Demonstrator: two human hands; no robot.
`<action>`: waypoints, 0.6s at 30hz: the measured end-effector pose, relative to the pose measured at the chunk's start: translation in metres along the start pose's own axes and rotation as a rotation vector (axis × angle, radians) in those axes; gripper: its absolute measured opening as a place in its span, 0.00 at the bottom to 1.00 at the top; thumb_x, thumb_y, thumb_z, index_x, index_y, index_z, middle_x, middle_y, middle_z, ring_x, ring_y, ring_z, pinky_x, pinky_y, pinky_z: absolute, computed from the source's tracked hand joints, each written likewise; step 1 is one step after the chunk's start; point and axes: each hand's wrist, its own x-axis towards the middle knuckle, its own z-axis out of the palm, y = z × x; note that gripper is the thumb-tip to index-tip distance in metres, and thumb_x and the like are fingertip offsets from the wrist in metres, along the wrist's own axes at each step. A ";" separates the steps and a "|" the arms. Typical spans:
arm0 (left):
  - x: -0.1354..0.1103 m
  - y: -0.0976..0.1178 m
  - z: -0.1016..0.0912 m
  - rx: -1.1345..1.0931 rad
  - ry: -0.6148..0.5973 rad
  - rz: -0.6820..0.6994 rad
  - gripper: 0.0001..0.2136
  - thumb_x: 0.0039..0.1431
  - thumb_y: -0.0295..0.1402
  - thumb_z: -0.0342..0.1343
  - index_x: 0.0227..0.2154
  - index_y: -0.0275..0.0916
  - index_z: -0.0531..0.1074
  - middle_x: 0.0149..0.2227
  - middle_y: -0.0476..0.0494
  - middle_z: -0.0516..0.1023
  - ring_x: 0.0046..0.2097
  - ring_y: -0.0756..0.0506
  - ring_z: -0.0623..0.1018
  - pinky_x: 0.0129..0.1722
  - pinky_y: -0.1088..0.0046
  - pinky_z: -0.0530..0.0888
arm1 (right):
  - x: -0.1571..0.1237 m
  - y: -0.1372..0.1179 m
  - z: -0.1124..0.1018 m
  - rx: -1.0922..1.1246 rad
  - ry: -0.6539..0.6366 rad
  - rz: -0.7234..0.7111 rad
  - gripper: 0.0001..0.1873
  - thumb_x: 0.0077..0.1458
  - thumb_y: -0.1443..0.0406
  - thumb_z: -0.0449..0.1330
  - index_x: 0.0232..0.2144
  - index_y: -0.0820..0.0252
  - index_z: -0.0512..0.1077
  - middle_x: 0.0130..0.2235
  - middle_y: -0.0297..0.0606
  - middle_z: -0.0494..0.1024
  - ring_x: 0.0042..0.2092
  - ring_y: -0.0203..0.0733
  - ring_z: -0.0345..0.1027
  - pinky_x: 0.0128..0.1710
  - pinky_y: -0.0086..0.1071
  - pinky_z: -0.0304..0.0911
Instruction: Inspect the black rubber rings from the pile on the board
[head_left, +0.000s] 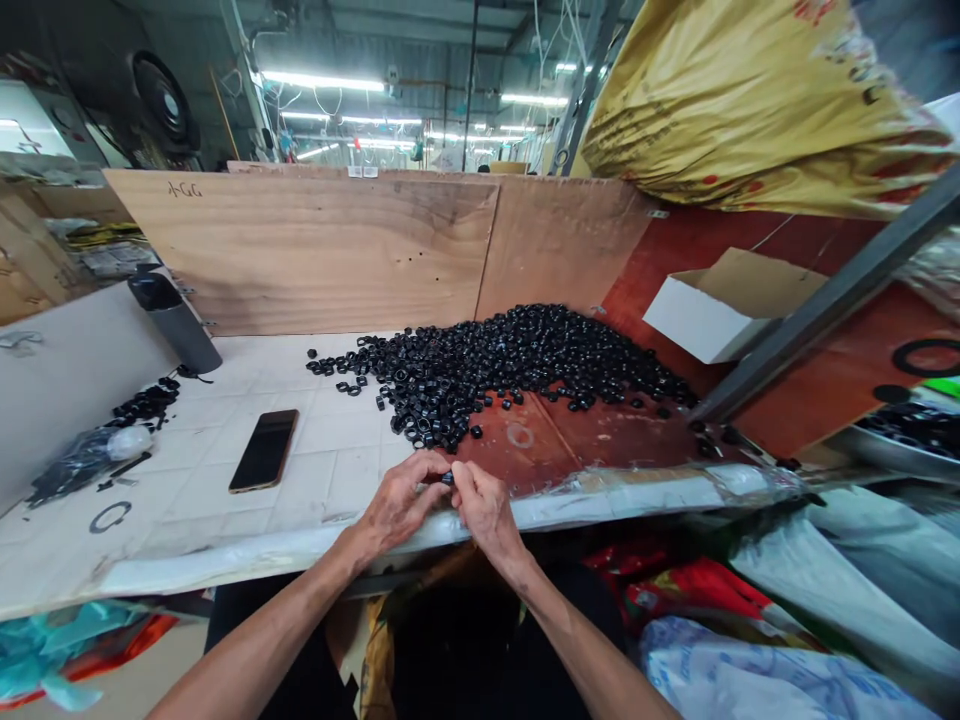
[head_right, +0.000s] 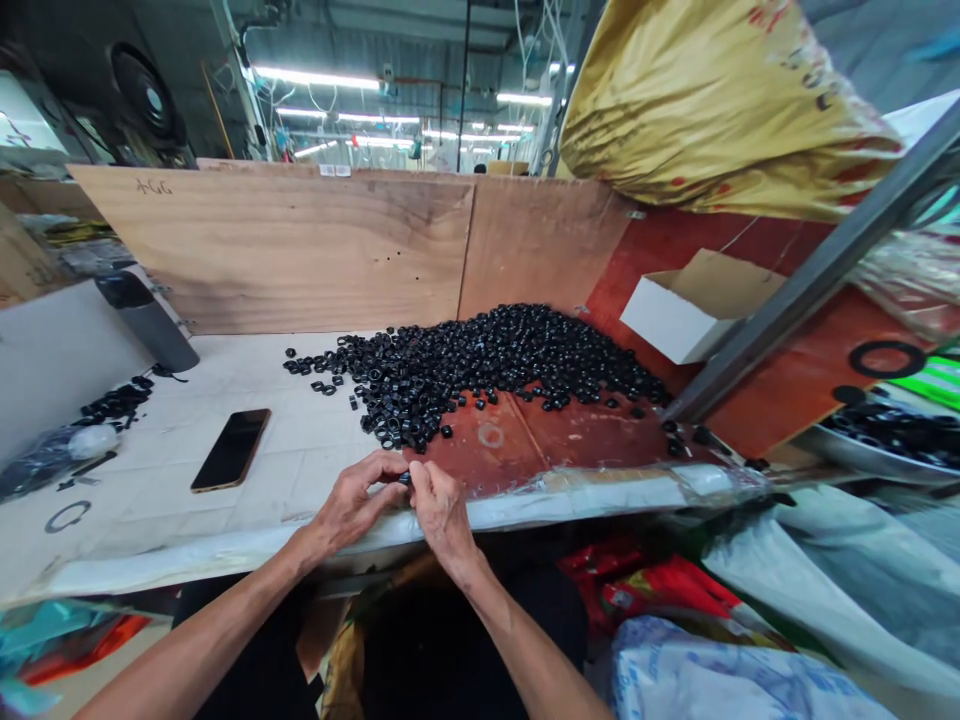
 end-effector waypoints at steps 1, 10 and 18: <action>-0.004 0.003 0.002 -0.012 0.014 -0.015 0.08 0.65 0.36 0.59 0.43 0.39 0.78 0.44 0.41 0.80 0.47 0.43 0.79 0.52 0.63 0.76 | -0.006 -0.001 -0.001 -0.009 0.013 -0.016 0.21 0.67 0.53 0.51 0.28 0.57 0.70 0.22 0.32 0.72 0.24 0.36 0.67 0.25 0.26 0.62; -0.041 0.011 0.014 -0.011 0.108 -0.077 0.08 0.65 0.34 0.59 0.44 0.39 0.77 0.45 0.42 0.81 0.48 0.44 0.80 0.51 0.65 0.76 | -0.030 -0.012 -0.013 0.199 -0.168 0.057 0.09 0.62 0.59 0.57 0.34 0.59 0.71 0.20 0.28 0.71 0.20 0.34 0.65 0.25 0.27 0.62; -0.058 0.023 0.025 -0.096 0.138 -0.193 0.09 0.65 0.36 0.60 0.44 0.39 0.76 0.44 0.42 0.81 0.45 0.44 0.81 0.48 0.66 0.79 | -0.052 -0.025 -0.018 0.171 -0.197 0.102 0.09 0.61 0.59 0.58 0.36 0.58 0.71 0.18 0.26 0.70 0.21 0.35 0.66 0.26 0.26 0.61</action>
